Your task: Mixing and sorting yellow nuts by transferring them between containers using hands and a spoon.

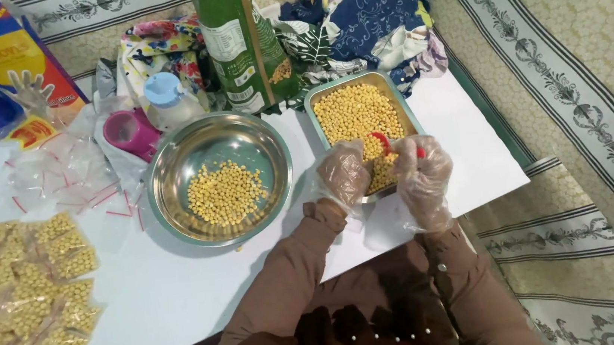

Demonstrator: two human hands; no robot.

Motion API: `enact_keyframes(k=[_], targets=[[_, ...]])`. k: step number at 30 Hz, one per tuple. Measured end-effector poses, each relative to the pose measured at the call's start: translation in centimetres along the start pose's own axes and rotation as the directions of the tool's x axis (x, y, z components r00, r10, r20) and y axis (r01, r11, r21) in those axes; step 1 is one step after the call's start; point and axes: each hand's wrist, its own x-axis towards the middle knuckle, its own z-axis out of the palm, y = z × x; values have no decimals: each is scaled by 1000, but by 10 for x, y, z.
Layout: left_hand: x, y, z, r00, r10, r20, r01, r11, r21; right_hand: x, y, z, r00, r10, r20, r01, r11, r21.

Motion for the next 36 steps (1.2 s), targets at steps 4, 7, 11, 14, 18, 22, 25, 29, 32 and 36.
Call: enact_keyframes(k=[4, 7, 11, 14, 18, 22, 25, 29, 32, 36], targets=[[6, 8, -21, 996, -69, 57, 75, 993, -92, 21, -11, -7, 938, 326, -121, -307, 939, 155], [16, 13, -38, 986, -125, 115, 143, 976, -167, 33, -1, -15, 850, 500, -164, -451, 853, 263], [23, 20, -59, 958, -199, 205, 251, 930, -268, 43, 14, -27, 836, 522, -170, -465, 838, 285], [28, 32, -73, 934, -238, 267, 320, 889, -328, 49, 6, -26, 799, 570, -191, -492, 803, 336], [28, 43, -74, 916, -254, 310, 375, 813, -446, 49, -7, -28, 799, 574, -177, -493, 795, 353], [23, 60, -101, 891, -266, 367, 419, 792, -445, 49, -9, -29, 811, 559, -170, -474, 800, 368], [21, 65, -117, 911, -236, 337, 388, 768, -510, 49, -14, -29, 838, 524, -154, -457, 827, 329], [19, 76, -154, 921, -230, 313, 375, 734, -566, 52, -15, -28, 864, 482, -148, -424, 853, 306], [15, 80, -184, 912, -268, 309, 405, 700, -588, 55, -27, -21, 860, 487, -152, -422, 847, 324], [11, 86, -228, 905, -309, 293, 426, 667, -611, 61, -43, -9, 875, 467, -127, -406, 851, 333]])
